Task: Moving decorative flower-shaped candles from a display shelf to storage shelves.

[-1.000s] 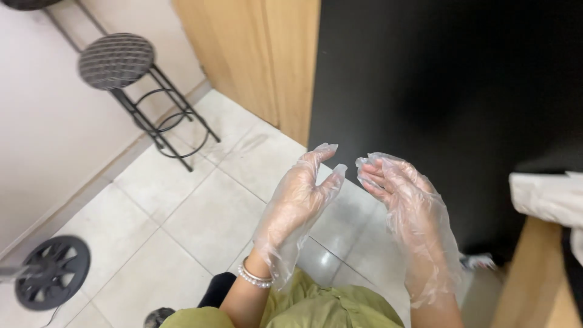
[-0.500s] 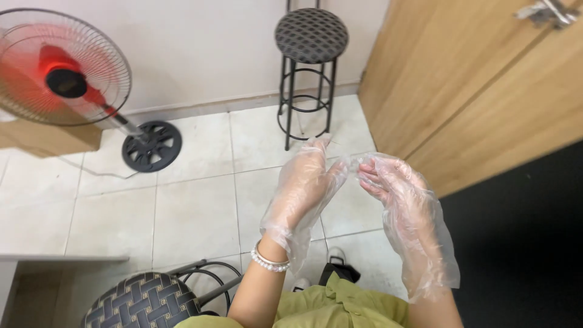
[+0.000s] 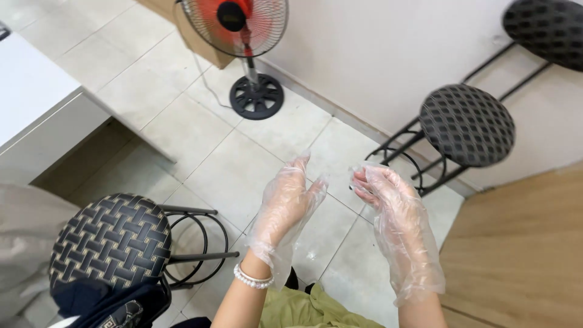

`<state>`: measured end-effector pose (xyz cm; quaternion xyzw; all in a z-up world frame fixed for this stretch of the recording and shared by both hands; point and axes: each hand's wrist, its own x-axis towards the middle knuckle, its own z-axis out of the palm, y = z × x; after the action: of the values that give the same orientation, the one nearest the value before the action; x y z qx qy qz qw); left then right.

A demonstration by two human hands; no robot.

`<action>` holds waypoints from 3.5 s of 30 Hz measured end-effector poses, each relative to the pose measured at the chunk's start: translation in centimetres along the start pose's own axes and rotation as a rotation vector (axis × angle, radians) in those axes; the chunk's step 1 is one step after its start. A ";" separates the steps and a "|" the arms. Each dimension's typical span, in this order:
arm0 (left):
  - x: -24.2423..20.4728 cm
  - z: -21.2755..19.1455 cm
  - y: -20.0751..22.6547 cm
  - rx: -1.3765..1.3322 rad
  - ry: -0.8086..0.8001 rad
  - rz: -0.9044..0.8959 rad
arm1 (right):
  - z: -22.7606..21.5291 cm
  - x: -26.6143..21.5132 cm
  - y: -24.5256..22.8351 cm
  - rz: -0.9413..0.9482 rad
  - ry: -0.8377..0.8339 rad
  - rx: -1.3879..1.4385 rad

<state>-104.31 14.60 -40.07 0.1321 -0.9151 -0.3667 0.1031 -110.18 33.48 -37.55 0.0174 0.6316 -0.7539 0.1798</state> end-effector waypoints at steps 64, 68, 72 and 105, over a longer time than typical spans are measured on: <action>66.7 -57.1 -75.0 -0.028 0.553 -0.732 | 108.3 78.5 10.5 0.295 -0.920 -0.193; 71.2 -64.3 -79.6 0.011 0.537 -0.729 | 116.0 80.9 10.3 0.255 -0.874 -0.221; 75.4 -66.2 -87.3 -0.040 0.598 -0.636 | 122.3 85.4 12.3 0.294 -0.851 -0.195; 110.8 -111.3 -145.0 -0.053 0.948 -0.924 | 196.6 125.8 26.0 0.182 -0.935 -0.222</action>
<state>-153.03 -193.17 -52.12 0.6555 -0.6105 -0.2976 0.3302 -180.69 -189.89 -54.46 -0.2872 0.5558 -0.5902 0.5102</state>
